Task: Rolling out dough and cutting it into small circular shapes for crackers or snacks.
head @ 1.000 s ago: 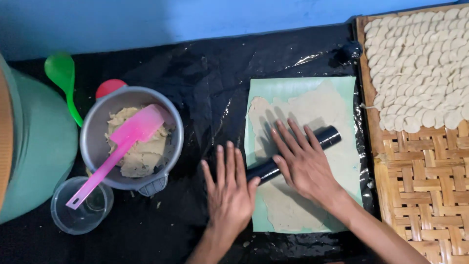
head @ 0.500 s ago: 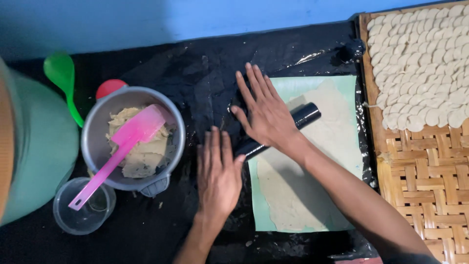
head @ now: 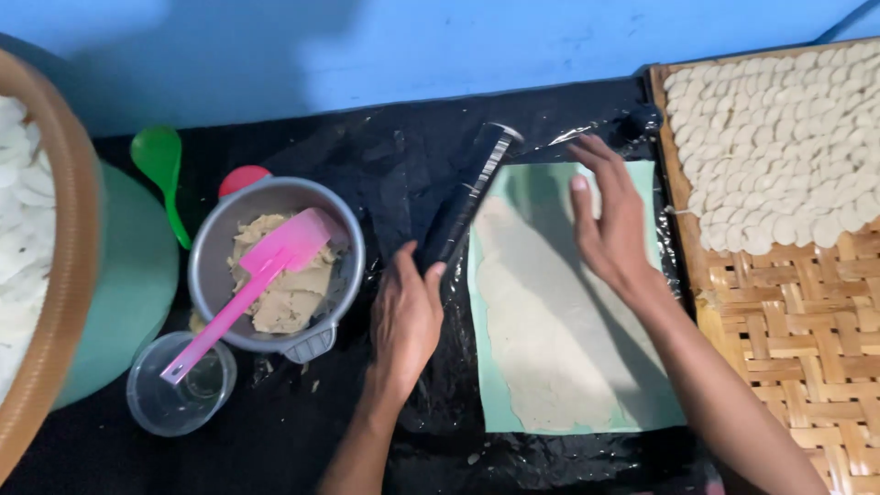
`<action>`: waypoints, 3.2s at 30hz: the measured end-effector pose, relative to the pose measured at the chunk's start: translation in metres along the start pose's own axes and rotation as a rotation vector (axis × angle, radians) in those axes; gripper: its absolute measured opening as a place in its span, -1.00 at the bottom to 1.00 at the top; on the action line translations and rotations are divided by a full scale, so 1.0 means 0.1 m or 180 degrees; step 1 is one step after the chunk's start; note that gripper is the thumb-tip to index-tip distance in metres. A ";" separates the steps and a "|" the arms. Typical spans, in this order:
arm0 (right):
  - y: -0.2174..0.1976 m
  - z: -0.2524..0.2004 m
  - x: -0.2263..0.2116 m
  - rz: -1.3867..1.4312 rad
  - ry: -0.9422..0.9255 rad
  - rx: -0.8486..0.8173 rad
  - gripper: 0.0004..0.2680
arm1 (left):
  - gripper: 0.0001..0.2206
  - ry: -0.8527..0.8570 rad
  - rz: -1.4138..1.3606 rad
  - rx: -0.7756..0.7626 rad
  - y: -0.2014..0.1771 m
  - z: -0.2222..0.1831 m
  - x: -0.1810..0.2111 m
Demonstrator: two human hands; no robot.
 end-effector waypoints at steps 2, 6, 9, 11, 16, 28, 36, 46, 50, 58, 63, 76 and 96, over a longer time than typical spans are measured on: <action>-0.05 -0.08 0.32 -0.0259 0.0076 -0.0105 -0.74 | -0.57 -0.0013 0.0144 0.0238 0.01 -0.01 0.02; -0.13 -0.07 0.63 -0.0759 -0.0045 -0.0374 -0.72 | -0.62 -0.0246 0.0643 0.0702 -0.01 -0.06 0.05; 0.07 0.06 0.68 -0.0885 -0.0691 -0.0388 -0.71 | -0.61 -0.0536 0.0895 0.0592 -0.02 -0.07 0.01; 0.29 0.10 0.66 -0.0968 -0.0801 -0.0497 -0.71 | -0.61 -0.0450 0.0927 0.0577 -0.02 -0.06 0.03; 0.48 0.13 0.41 -0.1050 -0.0536 -0.0927 -0.74 | -0.52 0.0445 0.0800 0.0830 0.06 -0.12 0.16; 0.14 0.53 1.31 -0.1940 -0.0494 0.0119 -0.60 | -0.69 0.0546 -0.0349 0.0270 0.62 0.52 0.02; 0.13 0.49 1.06 -0.1856 -0.0003 -0.0416 -0.58 | -0.81 0.0562 -0.1436 0.0730 0.51 0.54 -0.25; 0.51 -0.58 -0.68 -0.1193 -0.0912 -0.1303 -0.63 | -0.87 0.0284 -0.1525 0.0579 0.57 0.58 -0.30; 0.69 -0.61 -0.67 -0.1434 -0.1088 -0.1260 -0.65 | -0.88 0.0472 -0.1569 0.0719 0.59 0.59 -0.34; 0.79 -0.64 -0.68 -0.2012 -0.0884 -0.1160 -0.70 | -0.89 0.0455 -0.1438 0.0627 0.58 0.60 -0.29; 0.88 -0.69 -0.73 -0.2390 -0.0697 -0.1394 -0.69 | -0.90 0.0605 -0.1360 0.0708 0.58 0.58 -0.29; 0.19 -0.56 -0.41 -0.1237 0.0133 -0.1623 -0.64 | -0.91 0.0481 -0.1368 0.0777 0.56 0.55 -0.25; 0.63 -0.72 -0.39 -0.2561 -0.0459 -0.1376 -0.63 | -0.91 0.0498 -0.1297 0.0709 0.59 0.54 -0.26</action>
Point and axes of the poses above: each hand's wrist, its own z-axis towards the middle knuckle, its own y-axis out of the palm, x = y × z, the point moved 4 cm from there along z, towards the middle knuckle, and after that the axes turned 13 degrees about -z, right-handed, at the moved point
